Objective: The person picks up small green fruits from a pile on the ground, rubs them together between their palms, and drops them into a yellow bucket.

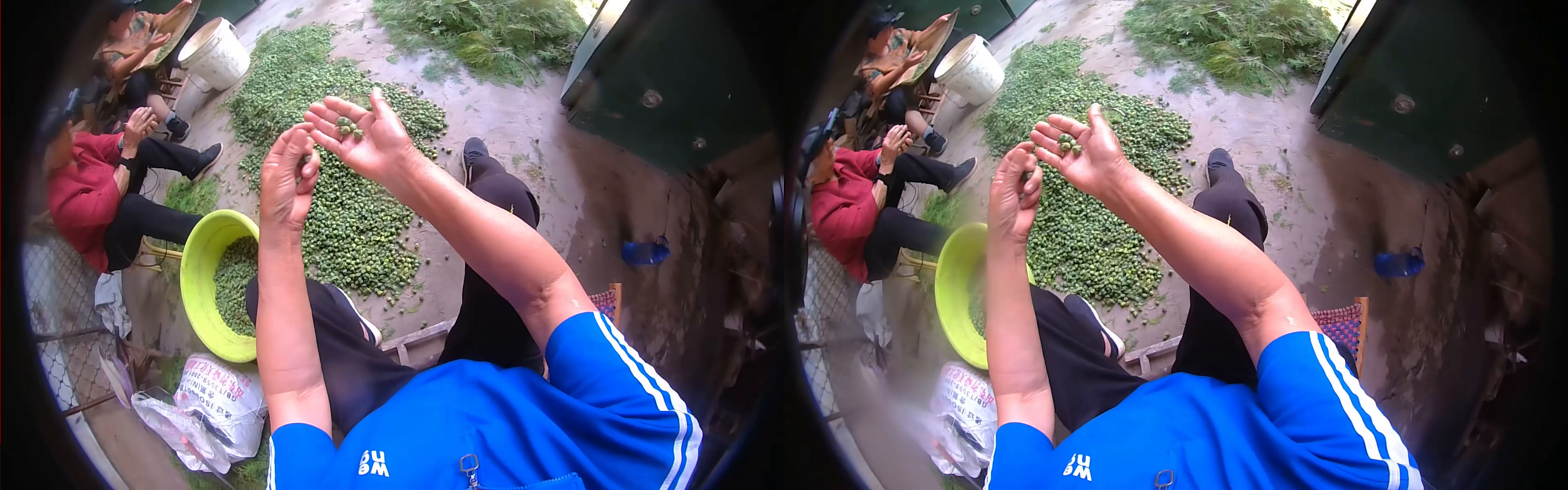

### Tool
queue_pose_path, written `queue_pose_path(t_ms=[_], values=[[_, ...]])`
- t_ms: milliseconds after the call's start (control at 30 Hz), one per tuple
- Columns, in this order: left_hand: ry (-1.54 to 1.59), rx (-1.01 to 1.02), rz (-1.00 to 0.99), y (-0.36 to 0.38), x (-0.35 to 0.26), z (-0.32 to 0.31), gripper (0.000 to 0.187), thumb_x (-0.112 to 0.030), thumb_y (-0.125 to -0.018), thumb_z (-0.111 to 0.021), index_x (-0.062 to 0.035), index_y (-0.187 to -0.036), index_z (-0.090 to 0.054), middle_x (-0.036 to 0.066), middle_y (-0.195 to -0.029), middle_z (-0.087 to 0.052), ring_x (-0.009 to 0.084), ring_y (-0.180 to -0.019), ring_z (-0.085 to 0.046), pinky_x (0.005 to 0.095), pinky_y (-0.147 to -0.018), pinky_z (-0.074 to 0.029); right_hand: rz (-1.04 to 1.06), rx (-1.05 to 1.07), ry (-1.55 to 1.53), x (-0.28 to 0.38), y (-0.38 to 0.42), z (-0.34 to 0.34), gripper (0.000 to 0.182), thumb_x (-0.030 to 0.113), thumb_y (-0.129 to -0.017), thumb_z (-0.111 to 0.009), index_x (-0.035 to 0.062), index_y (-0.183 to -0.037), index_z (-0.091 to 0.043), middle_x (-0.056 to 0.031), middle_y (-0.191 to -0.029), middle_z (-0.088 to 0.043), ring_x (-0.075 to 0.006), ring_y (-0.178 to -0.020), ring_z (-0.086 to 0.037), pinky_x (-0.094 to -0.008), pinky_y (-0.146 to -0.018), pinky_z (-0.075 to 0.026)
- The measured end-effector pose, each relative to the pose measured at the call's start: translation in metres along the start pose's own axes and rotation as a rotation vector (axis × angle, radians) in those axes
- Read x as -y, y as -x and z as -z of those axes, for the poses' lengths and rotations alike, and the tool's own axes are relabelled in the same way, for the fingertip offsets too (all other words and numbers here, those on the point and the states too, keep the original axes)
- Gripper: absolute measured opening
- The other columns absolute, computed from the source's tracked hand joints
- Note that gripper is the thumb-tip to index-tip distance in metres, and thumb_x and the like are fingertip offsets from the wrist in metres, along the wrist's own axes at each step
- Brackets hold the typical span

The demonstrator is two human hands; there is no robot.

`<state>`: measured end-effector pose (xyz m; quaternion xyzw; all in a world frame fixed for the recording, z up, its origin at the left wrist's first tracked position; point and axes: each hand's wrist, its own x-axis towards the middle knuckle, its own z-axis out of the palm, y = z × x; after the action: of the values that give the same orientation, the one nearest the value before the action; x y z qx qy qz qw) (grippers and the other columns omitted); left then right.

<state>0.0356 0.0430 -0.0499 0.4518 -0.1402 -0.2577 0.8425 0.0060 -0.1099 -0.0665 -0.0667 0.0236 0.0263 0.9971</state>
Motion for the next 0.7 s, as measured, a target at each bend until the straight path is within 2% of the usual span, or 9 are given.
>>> queue_pose_path(t_ms=[167, 267, 367, 400, 500, 567, 633, 667, 700], values=[[-0.197, -0.108, -0.025, -0.002, 0.013, -0.009, 0.028, -0.012, -0.086, -0.065, -0.0057, -0.112, -0.057, -0.004, -0.083, -0.055, 0.0001, -0.059, -0.044, 0.0116, -0.040, -0.028, 0.001, -0.001, 0.166, -0.009, -0.003, 0.006, 0.075, 0.060, -0.094, -0.022, -0.0033, -0.129, -0.039, -0.0206, -0.124, -0.049, -0.0277, -0.110, -0.048, -0.0396, -0.094, -0.043], [-0.461, -0.092, -0.085, -0.006, 0.030, -0.008, 0.034, -0.011, -0.081, -0.071, -0.0068, -0.112, -0.057, -0.005, -0.084, -0.055, -0.0016, -0.057, -0.042, 0.0132, -0.042, -0.028, 0.088, -0.103, 0.242, -0.018, -0.007, 0.006, 0.075, 0.057, -0.096, -0.017, -0.0056, -0.131, -0.038, -0.0195, -0.126, -0.050, -0.0262, -0.110, -0.049, -0.0399, -0.099, -0.037], [-0.790, -0.023, -0.385, -0.017, 0.052, -0.001, 0.031, -0.009, -0.079, -0.073, -0.0070, -0.107, -0.059, -0.005, -0.082, -0.052, 0.0002, -0.058, -0.043, 0.0152, -0.044, -0.029, 0.174, -0.164, 0.335, -0.021, -0.009, 0.017, 0.073, 0.057, -0.095, -0.022, -0.0056, -0.129, -0.040, -0.0191, -0.119, -0.054, -0.0264, -0.107, -0.051, -0.0391, -0.098, -0.038], [-0.777, -0.079, -0.240, -0.015, 0.051, -0.003, 0.028, -0.008, -0.080, -0.070, -0.0075, -0.106, -0.059, -0.003, -0.087, -0.052, 0.0012, -0.060, -0.043, 0.0157, -0.047, -0.032, 0.186, -0.166, 0.325, -0.022, -0.009, 0.019, 0.073, 0.058, -0.095, -0.023, -0.0054, -0.127, -0.041, -0.0186, -0.119, -0.054, -0.0260, -0.108, -0.050, -0.0392, -0.097, -0.038], [-0.717, -0.057, -0.284, -0.017, 0.047, -0.002, 0.024, -0.008, -0.082, -0.067, -0.0078, -0.105, -0.058, -0.002, -0.088, -0.052, 0.0007, -0.063, -0.042, 0.0152, -0.049, -0.033, 0.203, -0.141, 0.269, -0.023, -0.014, 0.020, 0.073, 0.058, -0.095, -0.025, -0.0053, -0.127, -0.041, -0.0177, -0.120, -0.053, -0.0254, -0.108, -0.050, -0.0394, -0.096, -0.038], [-0.719, -0.079, -0.251, -0.013, 0.042, -0.006, 0.023, -0.010, -0.083, -0.066, -0.0072, -0.104, -0.058, -0.001, -0.088, -0.053, 0.0027, -0.068, -0.045, 0.0168, -0.056, -0.038, 0.195, -0.141, 0.247, -0.023, -0.011, 0.018, 0.073, 0.058, -0.095, -0.026, -0.0053, -0.127, -0.041, -0.0172, -0.119, -0.052, -0.0252, -0.107, -0.050, -0.0403, -0.096, -0.038], [-0.921, -0.027, -0.352, -0.011, 0.039, -0.015, 0.023, -0.011, -0.082, -0.067, -0.0061, -0.103, -0.058, -0.001, -0.089, -0.055, 0.0061, -0.075, -0.050, 0.0204, -0.065, -0.042, 0.201, -0.138, 0.325, -0.021, -0.009, 0.019, 0.072, 0.057, -0.095, -0.027, -0.0054, -0.127, -0.041, -0.0177, -0.119, -0.052, -0.0248, -0.107, -0.050, -0.0403, -0.097, -0.038], [-1.034, -0.080, -0.272, -0.008, 0.037, -0.020, 0.024, -0.012, -0.082, -0.067, -0.0051, -0.103, -0.057, 0.000, -0.090, -0.057, 0.0088, -0.082, -0.051, 0.0236, -0.074, -0.044, 0.205, -0.143, 0.370, -0.021, -0.007, 0.020, 0.073, 0.058, -0.095, -0.028, -0.0057, -0.128, -0.040, -0.0180, -0.119, -0.052, -0.0241, -0.106, -0.050, -0.0395, -0.097, -0.038], [-1.034, -0.080, -0.273, -0.009, 0.038, -0.020, 0.024, -0.012, -0.082, -0.067, -0.0051, -0.103, -0.057, 0.000, -0.090, -0.057, 0.0088, -0.082, -0.051, 0.0236, -0.074, -0.044, 0.205, -0.143, 0.370, -0.021, -0.006, 0.021, 0.073, 0.058, -0.095, -0.028, -0.0057, -0.128, -0.040, -0.0180, -0.119, -0.052, -0.0241, -0.106, -0.050, -0.0395, -0.097, -0.038]])
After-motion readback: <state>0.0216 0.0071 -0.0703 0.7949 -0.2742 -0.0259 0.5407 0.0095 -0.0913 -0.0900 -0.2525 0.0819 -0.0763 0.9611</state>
